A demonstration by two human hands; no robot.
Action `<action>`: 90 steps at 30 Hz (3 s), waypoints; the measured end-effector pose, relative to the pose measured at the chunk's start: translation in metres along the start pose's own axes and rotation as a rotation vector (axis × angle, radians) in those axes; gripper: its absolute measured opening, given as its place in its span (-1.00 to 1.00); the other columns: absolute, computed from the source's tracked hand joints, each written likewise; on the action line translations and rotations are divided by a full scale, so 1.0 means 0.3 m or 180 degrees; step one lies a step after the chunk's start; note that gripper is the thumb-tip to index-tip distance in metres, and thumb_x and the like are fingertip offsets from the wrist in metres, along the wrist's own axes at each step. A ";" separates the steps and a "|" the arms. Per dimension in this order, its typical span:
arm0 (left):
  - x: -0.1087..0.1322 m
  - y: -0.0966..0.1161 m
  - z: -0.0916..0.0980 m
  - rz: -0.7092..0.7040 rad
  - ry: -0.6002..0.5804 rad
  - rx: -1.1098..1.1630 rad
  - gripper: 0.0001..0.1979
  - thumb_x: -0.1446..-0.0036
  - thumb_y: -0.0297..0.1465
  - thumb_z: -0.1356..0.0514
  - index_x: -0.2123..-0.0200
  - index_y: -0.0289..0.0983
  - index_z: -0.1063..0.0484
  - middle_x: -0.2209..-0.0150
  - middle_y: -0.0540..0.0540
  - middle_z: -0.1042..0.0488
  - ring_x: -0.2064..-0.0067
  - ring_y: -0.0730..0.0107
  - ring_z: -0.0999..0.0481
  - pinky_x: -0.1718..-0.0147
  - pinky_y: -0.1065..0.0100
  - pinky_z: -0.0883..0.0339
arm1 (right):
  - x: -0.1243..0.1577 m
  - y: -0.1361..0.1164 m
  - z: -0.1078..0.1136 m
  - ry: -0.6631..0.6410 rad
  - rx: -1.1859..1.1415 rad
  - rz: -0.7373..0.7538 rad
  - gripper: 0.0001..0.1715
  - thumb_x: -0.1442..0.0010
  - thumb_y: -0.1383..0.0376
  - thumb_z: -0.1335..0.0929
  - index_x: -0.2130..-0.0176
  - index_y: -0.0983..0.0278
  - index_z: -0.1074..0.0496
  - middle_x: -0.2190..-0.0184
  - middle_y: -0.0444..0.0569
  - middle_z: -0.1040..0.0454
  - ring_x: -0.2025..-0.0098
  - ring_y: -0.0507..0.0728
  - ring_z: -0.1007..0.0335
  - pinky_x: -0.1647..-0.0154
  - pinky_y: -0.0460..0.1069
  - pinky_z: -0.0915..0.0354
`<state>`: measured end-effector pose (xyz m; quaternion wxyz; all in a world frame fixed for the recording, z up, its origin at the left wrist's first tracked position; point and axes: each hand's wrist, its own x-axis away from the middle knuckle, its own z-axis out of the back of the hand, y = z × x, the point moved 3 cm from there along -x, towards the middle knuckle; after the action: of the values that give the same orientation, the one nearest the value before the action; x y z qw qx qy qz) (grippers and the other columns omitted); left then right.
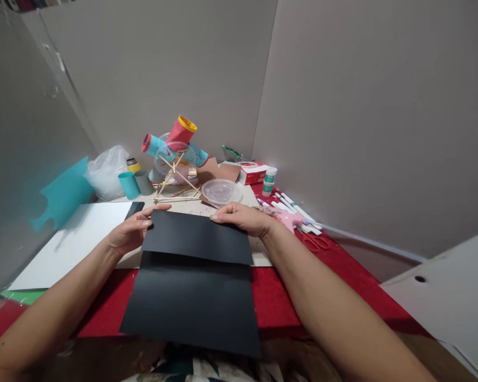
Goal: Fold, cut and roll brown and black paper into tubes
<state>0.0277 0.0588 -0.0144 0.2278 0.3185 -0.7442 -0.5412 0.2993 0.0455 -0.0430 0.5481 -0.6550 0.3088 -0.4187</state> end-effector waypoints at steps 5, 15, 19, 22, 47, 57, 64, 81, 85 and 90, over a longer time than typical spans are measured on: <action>0.011 0.014 0.005 0.0026 -0.0143 0.0187 -0.38 0.14 -0.51 -0.34 -0.08 -0.20 -0.43 0.21 -0.07 -0.57 0.34 0.47 -0.54 0.40 0.53 -0.35 | -0.007 0.002 0.003 0.0037 -0.0093 0.0005 -0.57 0.12 0.03 -0.55 0.47 0.36 -0.55 0.57 -0.10 -0.55 0.60 -0.03 -0.38 0.55 -0.15 -0.27; -0.003 -0.020 -0.002 -0.0097 0.0816 -0.0689 -0.68 0.22 -0.47 -0.45 0.29 -0.27 -0.58 0.41 -0.02 -0.57 0.44 0.50 -0.51 0.42 0.49 -0.33 | -0.023 0.021 -0.033 -0.0042 -0.0198 0.0024 -0.64 0.06 0.11 -0.55 0.50 0.37 -0.54 0.59 -0.10 -0.53 0.62 -0.04 -0.36 0.58 -0.17 -0.23; -0.001 -0.009 0.013 -0.0420 0.1118 -0.0621 -0.68 0.27 -0.42 -0.48 0.33 -0.27 -0.58 0.44 -0.03 -0.59 0.46 0.44 -0.52 0.43 0.44 -0.35 | -0.027 -0.004 -0.018 0.0281 -0.0591 0.0326 -0.65 -0.08 0.07 -0.45 0.26 0.30 -0.58 0.47 -0.08 -0.59 0.52 0.00 -0.45 0.53 -0.16 -0.28; -0.002 -0.003 0.036 -0.0554 0.1387 -0.0577 -0.64 0.25 -0.41 -0.47 0.28 -0.27 -0.60 0.44 -0.03 -0.60 0.44 0.43 -0.52 0.38 0.44 -0.37 | -0.023 -0.031 -0.001 0.0482 -0.0936 0.0668 -0.56 -0.20 -0.01 -0.30 0.15 0.22 -0.55 0.40 -0.08 -0.61 0.40 0.05 -0.52 0.39 -0.10 -0.38; -0.012 -0.039 0.027 0.0227 0.1294 -0.0138 -0.72 0.23 -0.40 -0.47 0.38 -0.33 -0.56 0.46 -0.08 -0.60 0.48 0.39 -0.52 0.43 0.40 -0.38 | -0.021 -0.012 -0.033 0.0784 -0.0828 0.0676 -0.67 0.22 0.29 -0.58 0.36 0.29 -0.56 0.42 -0.08 -0.60 0.39 0.08 -0.49 0.26 -0.01 -0.36; 0.017 0.045 0.026 -0.0095 0.0925 -0.0940 -0.77 0.27 -0.37 -0.47 0.43 -0.24 -0.64 0.49 -0.07 -0.60 0.51 0.39 -0.53 0.47 0.42 -0.39 | -0.006 -0.040 -0.034 0.0558 -0.0560 0.0833 -0.71 0.22 0.24 -0.58 0.39 0.26 -0.64 0.44 -0.03 -0.61 0.42 0.10 -0.49 0.29 -0.01 -0.37; 0.057 0.112 0.053 0.0182 -0.0306 -0.1877 -0.82 0.02 -0.41 -0.32 0.30 -0.27 -0.66 0.26 -0.21 -0.64 0.24 0.18 -0.61 0.22 0.31 -0.44 | 0.015 -0.055 -0.039 0.0498 -0.0513 0.0622 -0.73 0.28 0.20 -0.59 0.49 0.25 -0.60 0.55 -0.05 -0.57 0.57 0.05 -0.42 0.53 -0.06 -0.30; 0.055 0.168 0.091 -0.0295 0.0128 -0.1325 -0.61 -0.07 -0.24 -0.20 0.04 -0.27 -0.52 0.08 -0.21 -0.58 0.14 0.12 -0.58 0.16 0.20 -0.41 | 0.030 -0.069 -0.123 0.0017 0.0858 0.1058 -0.89 0.04 0.31 -0.44 0.42 0.26 -0.62 0.40 -0.06 -0.59 0.38 0.07 -0.47 0.36 -0.09 -0.35; 0.030 0.057 -0.056 0.0398 -0.0104 -0.3485 -0.56 -0.23 -0.08 -0.06 0.32 -0.34 -0.52 0.34 -0.13 -0.55 0.32 0.28 -0.48 0.34 0.36 -0.30 | 0.030 -0.068 -0.184 -0.0214 0.1295 0.1244 -0.83 -0.05 0.33 -0.39 0.35 0.28 -0.62 0.32 -0.04 -0.61 0.26 0.12 -0.51 0.20 -0.05 -0.37; 0.030 -0.038 -0.151 0.0324 -0.0648 -0.3928 -0.50 -0.30 -0.08 0.09 0.57 -0.26 -0.24 0.61 0.04 -0.18 0.55 0.47 -0.15 0.54 0.40 -0.04 | 0.022 -0.050 -0.179 -0.0535 0.1422 0.1199 -0.77 -0.15 0.26 -0.37 0.27 0.31 -0.61 0.27 0.01 -0.62 0.21 0.14 -0.52 0.17 -0.03 -0.38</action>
<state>0.0551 0.0200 -0.0114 0.3232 0.0394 -0.3268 -0.8872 0.2540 0.0183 -0.0243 0.7702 -0.4817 0.2786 -0.3116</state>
